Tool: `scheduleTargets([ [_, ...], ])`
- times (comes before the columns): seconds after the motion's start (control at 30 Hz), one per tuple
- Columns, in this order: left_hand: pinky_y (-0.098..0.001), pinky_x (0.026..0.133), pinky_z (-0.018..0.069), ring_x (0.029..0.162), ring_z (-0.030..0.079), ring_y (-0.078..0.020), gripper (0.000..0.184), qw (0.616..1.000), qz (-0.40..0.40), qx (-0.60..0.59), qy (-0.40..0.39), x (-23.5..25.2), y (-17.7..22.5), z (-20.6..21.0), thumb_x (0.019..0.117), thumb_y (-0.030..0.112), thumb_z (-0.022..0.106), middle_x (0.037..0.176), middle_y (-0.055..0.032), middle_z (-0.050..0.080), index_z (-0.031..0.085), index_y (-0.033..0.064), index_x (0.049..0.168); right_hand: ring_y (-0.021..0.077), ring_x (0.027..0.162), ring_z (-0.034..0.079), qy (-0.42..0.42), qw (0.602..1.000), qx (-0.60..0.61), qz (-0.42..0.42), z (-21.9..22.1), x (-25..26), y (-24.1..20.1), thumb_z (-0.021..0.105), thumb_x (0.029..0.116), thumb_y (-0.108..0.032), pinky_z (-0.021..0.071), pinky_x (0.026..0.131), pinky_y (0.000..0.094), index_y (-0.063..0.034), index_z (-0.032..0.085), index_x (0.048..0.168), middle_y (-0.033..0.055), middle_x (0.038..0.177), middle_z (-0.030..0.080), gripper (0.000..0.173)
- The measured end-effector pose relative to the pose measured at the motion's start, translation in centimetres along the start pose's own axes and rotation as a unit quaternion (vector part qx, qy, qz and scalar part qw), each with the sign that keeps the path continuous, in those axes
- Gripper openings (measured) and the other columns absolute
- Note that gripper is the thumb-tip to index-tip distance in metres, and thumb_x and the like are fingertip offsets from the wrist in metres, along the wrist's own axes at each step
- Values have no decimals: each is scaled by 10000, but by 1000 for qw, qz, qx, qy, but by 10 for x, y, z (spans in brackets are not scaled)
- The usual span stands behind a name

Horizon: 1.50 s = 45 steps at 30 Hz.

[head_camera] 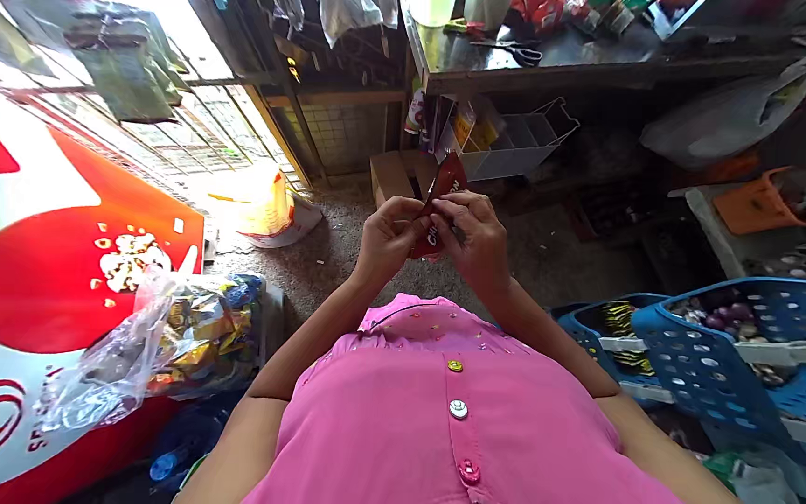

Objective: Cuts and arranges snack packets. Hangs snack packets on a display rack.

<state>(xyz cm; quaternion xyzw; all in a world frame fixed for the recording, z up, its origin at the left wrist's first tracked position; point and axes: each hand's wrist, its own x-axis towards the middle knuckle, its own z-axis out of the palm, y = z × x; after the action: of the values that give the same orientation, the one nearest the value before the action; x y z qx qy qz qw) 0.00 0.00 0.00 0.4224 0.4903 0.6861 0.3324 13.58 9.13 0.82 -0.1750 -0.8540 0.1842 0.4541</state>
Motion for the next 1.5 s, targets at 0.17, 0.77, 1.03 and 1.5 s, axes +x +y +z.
scheduleTargets([
  [0.17,-272,738,626,822,695,-102,178,996,14,88,-12,-13,-2,-10,955,9,662,1114,-100,660,652,-30,1129,271,1107,691,-14,999,21,47,7,-11,-8,721,945,-104,569,976,363,4,768,1093,172,1123,728,189],
  [0.77,-92,583,478,662,563,55,145,970,108,217,4,-28,-21,-49,896,73,679,1014,-50,701,762,1,991,213,996,733,21,999,44,22,51,-35,-13,711,931,-86,588,923,295,-7,791,987,128,1016,764,125],
  [1.03,-105,663,524,763,625,33,187,969,92,231,5,-30,-24,-47,930,102,644,1045,-68,690,745,-2,1048,214,1035,725,45,992,95,66,58,-37,-14,733,905,-55,581,944,278,40,763,1018,175,1057,746,150],
  [1.5,-79,566,469,629,555,71,163,949,152,258,105,49,-59,8,875,100,703,974,-65,712,774,-2,981,191,1004,724,35,987,141,69,35,16,76,755,870,-33,589,913,279,2,791,967,143,1026,755,110],
])
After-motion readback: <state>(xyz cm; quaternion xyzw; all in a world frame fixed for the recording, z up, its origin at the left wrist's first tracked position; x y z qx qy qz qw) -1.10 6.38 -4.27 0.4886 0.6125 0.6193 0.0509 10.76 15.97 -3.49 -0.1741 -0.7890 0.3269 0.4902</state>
